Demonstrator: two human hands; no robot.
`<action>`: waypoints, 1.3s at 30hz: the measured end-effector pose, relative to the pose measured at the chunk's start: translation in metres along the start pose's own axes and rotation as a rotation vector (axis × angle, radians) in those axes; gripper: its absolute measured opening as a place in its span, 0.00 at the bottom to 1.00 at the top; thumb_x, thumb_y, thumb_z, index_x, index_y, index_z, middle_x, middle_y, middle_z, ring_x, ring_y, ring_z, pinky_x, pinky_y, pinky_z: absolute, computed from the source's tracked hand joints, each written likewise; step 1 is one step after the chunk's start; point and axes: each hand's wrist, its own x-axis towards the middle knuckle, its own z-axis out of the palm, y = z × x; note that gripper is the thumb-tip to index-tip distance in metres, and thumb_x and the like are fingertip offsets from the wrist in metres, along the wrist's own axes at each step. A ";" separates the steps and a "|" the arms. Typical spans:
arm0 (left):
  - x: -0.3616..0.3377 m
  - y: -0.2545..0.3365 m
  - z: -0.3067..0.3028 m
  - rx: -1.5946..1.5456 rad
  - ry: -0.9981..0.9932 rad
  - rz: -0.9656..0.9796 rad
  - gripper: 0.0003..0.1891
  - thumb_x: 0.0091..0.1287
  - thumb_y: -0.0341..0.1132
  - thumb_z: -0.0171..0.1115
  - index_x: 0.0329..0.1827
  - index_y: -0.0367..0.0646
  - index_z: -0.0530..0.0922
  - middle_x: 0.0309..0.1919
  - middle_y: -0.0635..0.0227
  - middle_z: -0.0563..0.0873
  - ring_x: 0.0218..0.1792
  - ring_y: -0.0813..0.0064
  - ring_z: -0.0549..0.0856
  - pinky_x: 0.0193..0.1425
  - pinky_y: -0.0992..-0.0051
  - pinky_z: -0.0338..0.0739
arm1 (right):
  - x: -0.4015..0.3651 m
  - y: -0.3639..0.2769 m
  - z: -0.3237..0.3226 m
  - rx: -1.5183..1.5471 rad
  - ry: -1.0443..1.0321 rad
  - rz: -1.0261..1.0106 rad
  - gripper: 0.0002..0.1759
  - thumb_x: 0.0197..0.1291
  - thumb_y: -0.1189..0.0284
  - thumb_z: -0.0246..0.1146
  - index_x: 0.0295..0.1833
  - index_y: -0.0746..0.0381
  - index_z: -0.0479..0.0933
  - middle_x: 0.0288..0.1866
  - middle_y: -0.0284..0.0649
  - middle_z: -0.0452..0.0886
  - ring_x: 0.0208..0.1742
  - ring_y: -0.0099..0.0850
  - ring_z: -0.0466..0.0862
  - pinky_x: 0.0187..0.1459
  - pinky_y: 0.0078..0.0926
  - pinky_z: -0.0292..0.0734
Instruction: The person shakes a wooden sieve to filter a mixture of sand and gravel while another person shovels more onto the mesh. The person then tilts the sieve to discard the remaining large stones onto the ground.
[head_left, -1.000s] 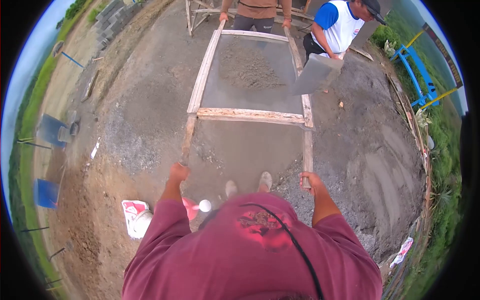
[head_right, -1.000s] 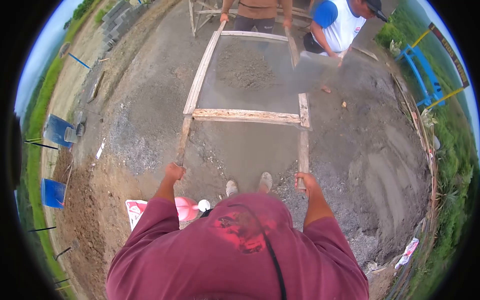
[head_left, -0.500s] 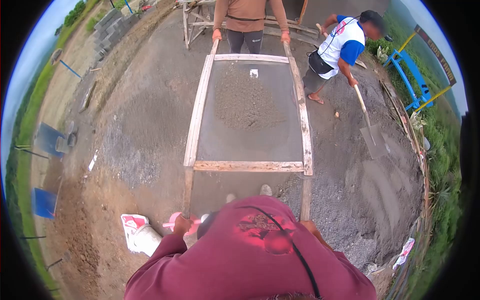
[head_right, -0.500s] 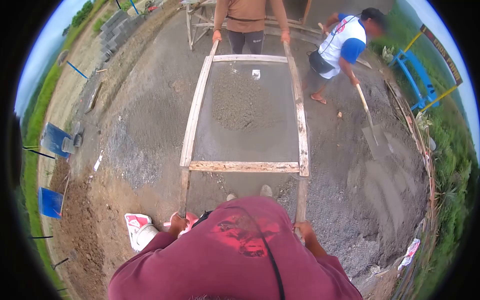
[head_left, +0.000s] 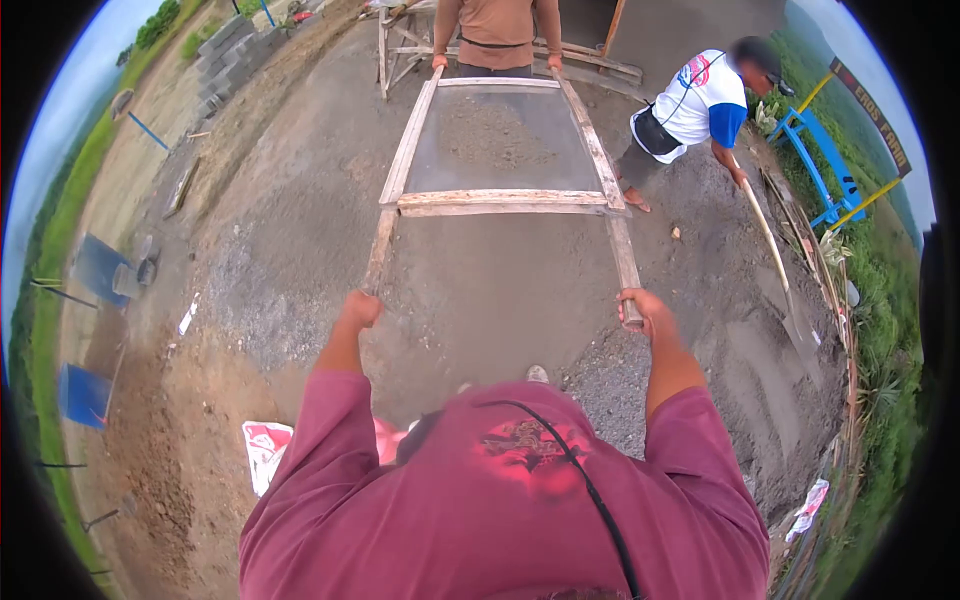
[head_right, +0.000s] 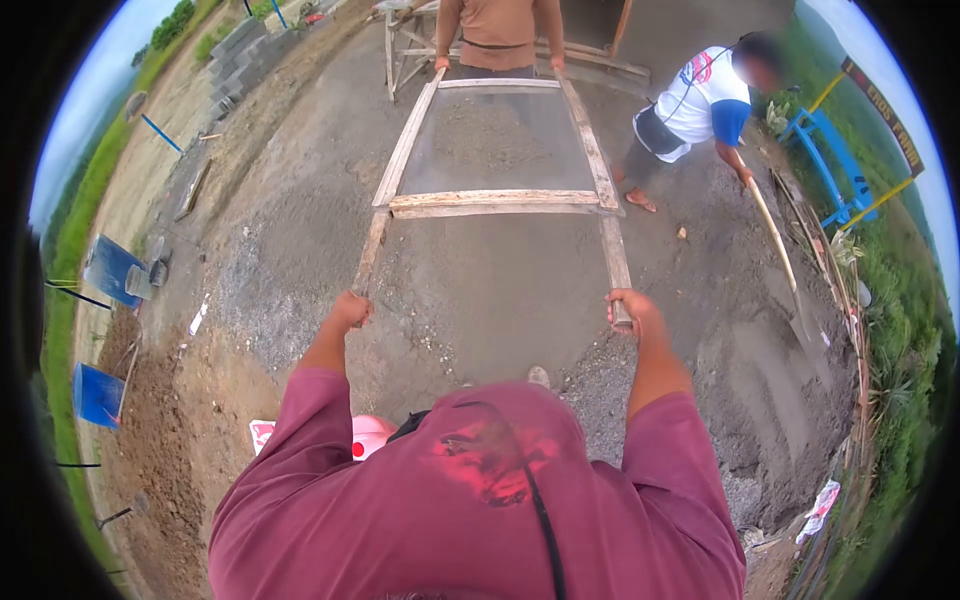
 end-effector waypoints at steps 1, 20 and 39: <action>-0.007 0.006 0.001 -0.033 -0.004 0.008 0.13 0.53 0.36 0.63 0.23 0.31 0.85 0.20 0.50 0.86 0.22 0.58 0.88 0.31 0.61 0.82 | -0.009 -0.003 -0.001 -0.006 0.027 -0.002 0.10 0.57 0.60 0.67 0.40 0.52 0.79 0.27 0.30 0.81 0.30 0.25 0.84 0.41 0.36 0.80; -0.082 -0.231 0.104 0.100 -0.153 -0.263 0.17 0.54 0.38 0.73 0.38 0.30 0.86 0.30 0.49 0.90 0.35 0.58 0.92 0.42 0.61 0.86 | -0.009 0.263 0.026 0.229 -0.058 0.166 0.13 0.51 0.71 0.70 0.39 0.69 0.81 0.31 0.44 0.83 0.27 0.38 0.86 0.28 0.38 0.80; -0.213 -0.231 0.091 -0.098 -0.155 -0.230 0.22 0.47 0.25 0.75 0.47 0.29 0.80 0.26 0.57 0.87 0.22 0.64 0.86 0.24 0.62 0.78 | -0.128 0.321 0.034 -0.357 0.261 0.127 0.18 0.51 0.64 0.71 0.36 0.71 0.85 0.32 0.49 0.87 0.32 0.41 0.88 0.37 0.36 0.81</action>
